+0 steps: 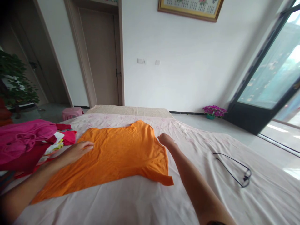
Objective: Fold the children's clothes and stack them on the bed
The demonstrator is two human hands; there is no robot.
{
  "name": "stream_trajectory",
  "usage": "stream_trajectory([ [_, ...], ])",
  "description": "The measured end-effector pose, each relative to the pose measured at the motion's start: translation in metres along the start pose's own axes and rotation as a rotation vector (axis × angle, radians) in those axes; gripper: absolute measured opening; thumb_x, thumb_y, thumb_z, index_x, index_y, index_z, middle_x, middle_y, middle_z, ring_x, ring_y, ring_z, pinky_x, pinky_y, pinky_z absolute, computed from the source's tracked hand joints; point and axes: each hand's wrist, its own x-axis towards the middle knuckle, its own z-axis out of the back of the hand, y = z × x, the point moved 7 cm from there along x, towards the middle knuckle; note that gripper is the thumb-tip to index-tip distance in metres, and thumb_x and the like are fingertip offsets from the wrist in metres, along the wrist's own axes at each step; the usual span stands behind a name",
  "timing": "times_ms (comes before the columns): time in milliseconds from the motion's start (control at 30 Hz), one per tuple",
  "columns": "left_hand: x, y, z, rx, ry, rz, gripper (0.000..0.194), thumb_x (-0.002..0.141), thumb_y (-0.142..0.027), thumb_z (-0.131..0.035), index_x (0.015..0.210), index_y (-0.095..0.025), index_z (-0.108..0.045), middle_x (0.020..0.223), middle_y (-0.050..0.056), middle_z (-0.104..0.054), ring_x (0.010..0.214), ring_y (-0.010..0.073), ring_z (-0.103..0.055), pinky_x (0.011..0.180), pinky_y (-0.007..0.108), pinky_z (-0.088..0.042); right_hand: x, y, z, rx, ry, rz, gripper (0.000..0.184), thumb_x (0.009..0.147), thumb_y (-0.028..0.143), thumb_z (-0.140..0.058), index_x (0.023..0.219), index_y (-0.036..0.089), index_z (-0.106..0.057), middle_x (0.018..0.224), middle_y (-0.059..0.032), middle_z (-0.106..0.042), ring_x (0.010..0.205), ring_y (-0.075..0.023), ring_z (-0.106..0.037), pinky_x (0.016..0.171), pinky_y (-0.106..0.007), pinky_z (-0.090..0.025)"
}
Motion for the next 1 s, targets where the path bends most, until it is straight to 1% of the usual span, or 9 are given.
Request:
stream_trajectory([
  [167, 0.026, -0.029, -0.046, 0.044, -0.033, -0.026, 0.053, 0.091, -0.044, -0.041, 0.13, -0.014, -0.058, 0.139, 0.019, -0.057, 0.131, 0.0278, -0.053, 0.11, 0.041, -0.039, 0.02, 0.01, -0.026, -0.208, -0.145, -0.159, 0.046, 0.09, 0.043, -0.052, 0.123, 0.011, -0.058, 0.13, -0.026, -0.057, 0.123, -0.0368, -0.052, 0.096, -0.046, -0.04],
  [300, 0.035, -0.056, -0.075, 0.151, 0.027, -0.129, 0.061, 0.094, -0.045, -0.039, 0.146, -0.013, -0.043, 0.157, 0.018, -0.034, 0.146, 0.0279, -0.031, 0.118, 0.044, -0.027, 0.025, 0.004, -0.043, -0.339, -0.168, -0.097, 0.04, 0.097, 0.039, -0.04, 0.128, 0.018, -0.055, 0.119, -0.0176, -0.065, 0.112, -0.029, -0.061, 0.089, -0.038, -0.043],
  [433, 0.042, -0.05, -0.098, 0.28, 0.126, -0.069, 0.064, 0.096, -0.053, -0.033, 0.151, -0.02, -0.036, 0.161, 0.014, -0.027, 0.149, 0.0285, -0.022, 0.119, 0.05, -0.02, 0.028, -0.011, -0.037, -0.451, -0.203, -0.167, 0.038, 0.1, 0.032, -0.032, 0.123, 0.018, -0.058, 0.111, -0.0166, -0.068, 0.104, -0.0285, -0.064, 0.084, -0.039, -0.044],
  [500, 0.047, -0.039, -0.102, 0.316, 0.138, -0.03, 0.068, 0.095, -0.058, -0.031, 0.152, -0.021, -0.035, 0.161, 0.015, -0.025, 0.149, 0.0293, -0.021, 0.119, 0.051, -0.018, 0.027, -0.001, -0.037, -0.515, -0.258, -0.093, 0.038, 0.099, 0.029, -0.033, 0.124, 0.016, -0.059, 0.116, -0.0183, -0.066, 0.11, -0.0307, -0.06, 0.09, -0.042, -0.042],
  [600, 0.056, -0.023, -0.103, 0.331, 0.155, -0.029, 0.069, 0.094, -0.062, -0.029, 0.153, -0.025, -0.032, 0.163, 0.012, -0.022, 0.15, 0.028, -0.019, 0.119, 0.05, -0.015, 0.018, 0.032, -0.054, -0.562, -0.276, 0.203, 0.046, 0.099, 0.033, -0.035, 0.139, 0.018, -0.05, 0.139, -0.0165, -0.054, 0.13, -0.0306, -0.045, 0.105, -0.043, -0.033],
  [667, 0.062, -0.008, -0.098, 0.343, 0.173, -0.015, 0.068, 0.094, -0.062, -0.028, 0.153, -0.028, -0.03, 0.163, 0.009, -0.021, 0.151, 0.0255, -0.018, 0.12, 0.047, -0.013, 0.012, 0.045, -0.075, -0.547, -0.159, 0.36, 0.055, 0.1, 0.042, -0.032, 0.15, 0.019, -0.038, 0.154, -0.0113, -0.04, 0.143, -0.0272, -0.03, 0.114, -0.041, -0.024],
  [800, 0.065, 0.043, -0.072, 0.389, 0.158, 0.121, 0.067, 0.095, -0.058, -0.03, 0.153, -0.026, -0.031, 0.163, 0.009, -0.023, 0.151, 0.0254, -0.018, 0.119, 0.046, -0.013, 0.011, 0.033, -0.097, -0.538, 0.022, 0.306, 0.067, 0.1, 0.053, -0.02, 0.156, 0.015, -0.026, 0.163, -0.0082, -0.021, 0.15, -0.0226, -0.013, 0.121, -0.04, -0.011],
  [933, 0.063, 0.093, -0.033, 0.434, 0.078, 0.322, 0.064, 0.096, -0.049, -0.028, 0.151, -0.017, -0.034, 0.158, 0.018, -0.031, 0.146, 0.0336, -0.028, 0.114, 0.054, -0.023, 0.014, 0.022, -0.094, -0.555, -0.012, 0.259, 0.069, 0.1, 0.054, -0.02, 0.156, 0.013, -0.025, 0.163, -0.0093, -0.018, 0.151, -0.0227, -0.011, 0.122, -0.04, -0.01],
  [1000, 0.067, 0.1, -0.021, 0.452, 0.034, 0.401, 0.063, 0.096, -0.045, -0.027, 0.146, -0.009, -0.041, 0.15, 0.025, -0.041, 0.139, 0.0403, -0.036, 0.108, 0.06, -0.028, 0.013, 0.022, -0.093, -0.56, -0.029, 0.257, 0.069, 0.101, 0.054, -0.021, 0.155, 0.012, -0.027, 0.163, -0.0094, -0.019, 0.151, -0.0232, -0.013, 0.122, -0.04, -0.01],
])
